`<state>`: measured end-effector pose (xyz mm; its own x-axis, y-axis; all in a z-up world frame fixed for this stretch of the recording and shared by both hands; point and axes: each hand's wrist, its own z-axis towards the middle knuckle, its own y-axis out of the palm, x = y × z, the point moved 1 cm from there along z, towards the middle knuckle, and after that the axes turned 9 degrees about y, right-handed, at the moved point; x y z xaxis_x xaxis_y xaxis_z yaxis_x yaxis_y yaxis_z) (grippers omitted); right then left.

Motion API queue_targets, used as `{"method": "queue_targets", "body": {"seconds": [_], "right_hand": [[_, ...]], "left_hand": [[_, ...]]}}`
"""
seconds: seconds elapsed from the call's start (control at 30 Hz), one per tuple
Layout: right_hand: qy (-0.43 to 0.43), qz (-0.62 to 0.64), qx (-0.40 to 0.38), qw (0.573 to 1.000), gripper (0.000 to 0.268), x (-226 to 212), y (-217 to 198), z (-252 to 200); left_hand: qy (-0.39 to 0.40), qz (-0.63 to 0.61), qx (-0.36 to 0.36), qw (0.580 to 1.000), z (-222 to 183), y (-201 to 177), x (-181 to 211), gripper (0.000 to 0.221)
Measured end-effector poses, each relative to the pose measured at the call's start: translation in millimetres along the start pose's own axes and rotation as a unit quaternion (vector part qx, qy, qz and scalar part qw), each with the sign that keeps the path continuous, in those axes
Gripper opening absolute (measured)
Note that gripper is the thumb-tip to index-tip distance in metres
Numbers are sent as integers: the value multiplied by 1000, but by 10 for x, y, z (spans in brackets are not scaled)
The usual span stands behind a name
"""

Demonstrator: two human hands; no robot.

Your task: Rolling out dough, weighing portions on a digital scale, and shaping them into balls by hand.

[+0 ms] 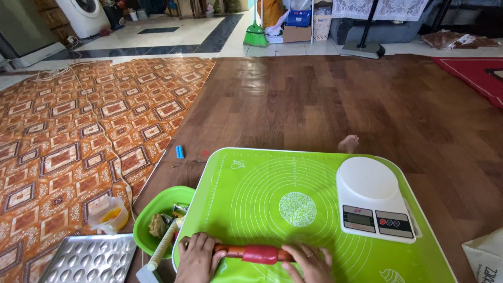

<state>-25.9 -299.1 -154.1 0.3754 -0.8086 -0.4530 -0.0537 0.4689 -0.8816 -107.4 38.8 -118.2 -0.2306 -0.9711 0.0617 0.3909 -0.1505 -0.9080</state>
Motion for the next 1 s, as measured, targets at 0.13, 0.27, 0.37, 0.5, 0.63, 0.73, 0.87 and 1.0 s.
{"method": "queue_targets", "body": {"seconds": [0.13, 0.27, 0.37, 0.5, 0.63, 0.73, 0.87, 1.0], "right_hand": [[-25, 48, 41, 998, 44, -256, -718, 313], [15, -33, 49, 998, 33, -551, -1228, 842], [81, -71, 1, 994, 29, -430, -1132, 1344], [94, -66, 48, 992, 28, -342, -929, 1715], [123, -102, -32, 987, 45, -392, -740, 1898], [141, -108, -54, 983, 50, -482, -786, 2042], [115, -104, 45, 987, 43, -376, -625, 2158], [105, -117, 122, 980, 36, -261, -426, 2404]], "left_hand": [[-35, -9, -4, 999, 353, -131, 207, 46], [-133, -106, -124, 978, 875, -421, 423, 47], [-140, -87, -135, 977, 1155, -217, 316, 44], [-133, -84, -168, 973, 1261, -274, 335, 44], [-197, -113, -247, 942, 1580, -713, 527, 49], [-181, -114, -304, 929, 1998, -1057, 739, 68], [-128, -10, -382, 915, 2284, -888, 746, 58], [-201, -2, -341, 918, 2446, -613, 535, 58]]}}
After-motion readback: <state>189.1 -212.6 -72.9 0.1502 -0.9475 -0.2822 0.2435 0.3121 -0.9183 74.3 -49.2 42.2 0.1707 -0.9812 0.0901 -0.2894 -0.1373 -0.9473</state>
